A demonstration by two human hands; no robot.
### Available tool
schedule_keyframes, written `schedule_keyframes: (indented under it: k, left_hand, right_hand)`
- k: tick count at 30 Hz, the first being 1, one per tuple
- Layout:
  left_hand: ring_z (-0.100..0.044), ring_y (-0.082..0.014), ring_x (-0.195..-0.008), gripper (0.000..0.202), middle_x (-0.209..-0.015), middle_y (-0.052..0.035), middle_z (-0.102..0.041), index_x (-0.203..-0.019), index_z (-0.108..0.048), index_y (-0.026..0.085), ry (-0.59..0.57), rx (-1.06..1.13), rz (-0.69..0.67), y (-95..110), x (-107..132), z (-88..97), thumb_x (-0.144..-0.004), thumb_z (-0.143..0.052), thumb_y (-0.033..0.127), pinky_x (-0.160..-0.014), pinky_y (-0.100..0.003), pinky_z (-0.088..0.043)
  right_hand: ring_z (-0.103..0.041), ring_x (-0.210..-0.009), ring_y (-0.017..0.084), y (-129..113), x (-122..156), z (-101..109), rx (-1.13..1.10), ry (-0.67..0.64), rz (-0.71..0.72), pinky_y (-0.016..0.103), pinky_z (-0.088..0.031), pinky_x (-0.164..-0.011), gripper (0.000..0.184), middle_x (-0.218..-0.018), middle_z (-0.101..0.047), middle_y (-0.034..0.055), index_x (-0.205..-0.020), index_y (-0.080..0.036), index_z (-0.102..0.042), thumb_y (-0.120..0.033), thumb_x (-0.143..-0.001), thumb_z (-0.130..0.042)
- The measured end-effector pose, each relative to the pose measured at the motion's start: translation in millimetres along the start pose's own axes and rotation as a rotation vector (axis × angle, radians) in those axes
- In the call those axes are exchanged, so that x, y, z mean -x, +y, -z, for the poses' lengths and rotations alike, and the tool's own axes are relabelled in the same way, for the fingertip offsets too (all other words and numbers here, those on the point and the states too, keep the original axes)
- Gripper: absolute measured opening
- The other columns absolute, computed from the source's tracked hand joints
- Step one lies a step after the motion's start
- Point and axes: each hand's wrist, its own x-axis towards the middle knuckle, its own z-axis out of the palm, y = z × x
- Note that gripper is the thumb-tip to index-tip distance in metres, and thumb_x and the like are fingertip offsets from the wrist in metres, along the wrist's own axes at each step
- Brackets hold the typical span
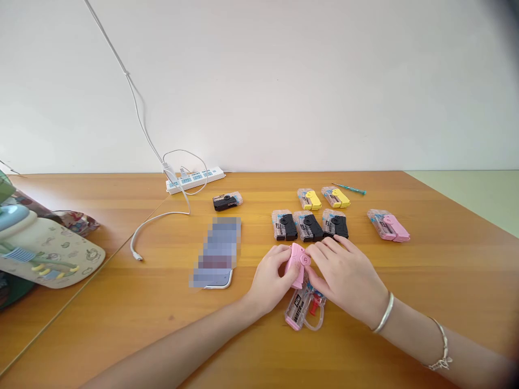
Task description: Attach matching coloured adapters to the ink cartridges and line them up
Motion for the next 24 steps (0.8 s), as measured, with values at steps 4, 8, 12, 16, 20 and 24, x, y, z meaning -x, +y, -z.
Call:
schedule_keyframes:
  k: [4,8,12,16,20,24]
  left_hand:
    - [-0.049,-0.0174,-0.074,0.031,-0.072,-0.0025,-0.053,-0.066,-0.053,0.018,0.010,-0.018,0.001,-0.3,0.2,-0.8,-0.088,-0.039,0.034,-0.067,-0.027,-0.041]
    - [-0.047,-0.0169,-0.071,0.032,-0.067,-0.0015,-0.050,-0.059,-0.046,0.019,0.011,-0.041,0.015,-0.1,-0.4,-0.4,-0.087,-0.039,0.032,-0.065,-0.027,-0.039]
    - [-0.046,-0.0164,-0.070,0.032,-0.065,-0.0008,-0.051,-0.058,-0.041,0.019,-0.004,-0.056,0.014,0.2,-0.9,0.9,-0.088,-0.037,0.029,-0.066,-0.027,-0.039]
    - [-0.045,-0.0153,-0.067,0.032,-0.063,0.0002,-0.049,-0.058,-0.039,0.019,0.007,-0.046,0.008,0.9,-1.7,1.2,-0.089,-0.035,0.028,-0.064,-0.027,-0.038]
    - [-0.045,-0.0152,-0.067,0.033,-0.063,0.0002,-0.050,-0.059,-0.040,0.018,0.017,-0.041,0.014,1.7,-2.5,0.9,-0.090,-0.035,0.029,-0.063,-0.026,-0.038]
    - [-0.044,-0.0145,-0.066,0.034,-0.063,0.0008,-0.049,-0.059,-0.040,0.018,0.009,-0.042,0.026,1.4,-2.4,1.3,-0.091,-0.033,0.029,-0.064,-0.025,-0.037]
  right_hand:
    - [-0.046,-0.059,0.018,-7.5,-3.3,-3.5,0.121,-0.029,0.048,0.034,-0.031,-0.072,0.018,-0.056,-0.054,0.0014,-0.063,-0.018,-0.053,-0.018,-0.080,-0.047]
    - [-0.043,-0.055,0.017,-9.2,-4.0,-11.1,0.171,-0.022,0.115,0.033,-0.028,-0.064,0.015,-0.055,-0.052,0.0011,-0.065,-0.018,-0.053,-0.023,-0.078,-0.053]
    - [-0.043,-0.054,0.017,-9.9,-4.7,-13.5,0.228,-0.019,0.157,0.033,-0.025,-0.060,0.012,-0.056,-0.051,0.0010,-0.069,-0.017,-0.055,-0.023,-0.078,-0.053]
    - [-0.043,-0.052,0.018,-12.1,-4.8,-14.3,0.303,-0.032,0.173,0.034,-0.026,-0.060,0.008,-0.054,-0.050,0.0011,-0.069,-0.016,-0.054,-0.018,-0.077,-0.054]
    - [-0.044,-0.050,0.017,-14.8,-4.0,-16.7,0.335,-0.044,0.153,0.034,-0.026,-0.059,0.010,-0.053,-0.051,0.0011,-0.067,-0.017,-0.053,-0.011,-0.076,-0.052]
    - [-0.044,-0.046,0.016,-15.1,-3.3,-19.2,0.311,-0.013,0.129,0.033,-0.026,-0.057,0.009,-0.050,-0.052,0.0007,-0.067,-0.016,-0.055,-0.008,-0.071,-0.053]
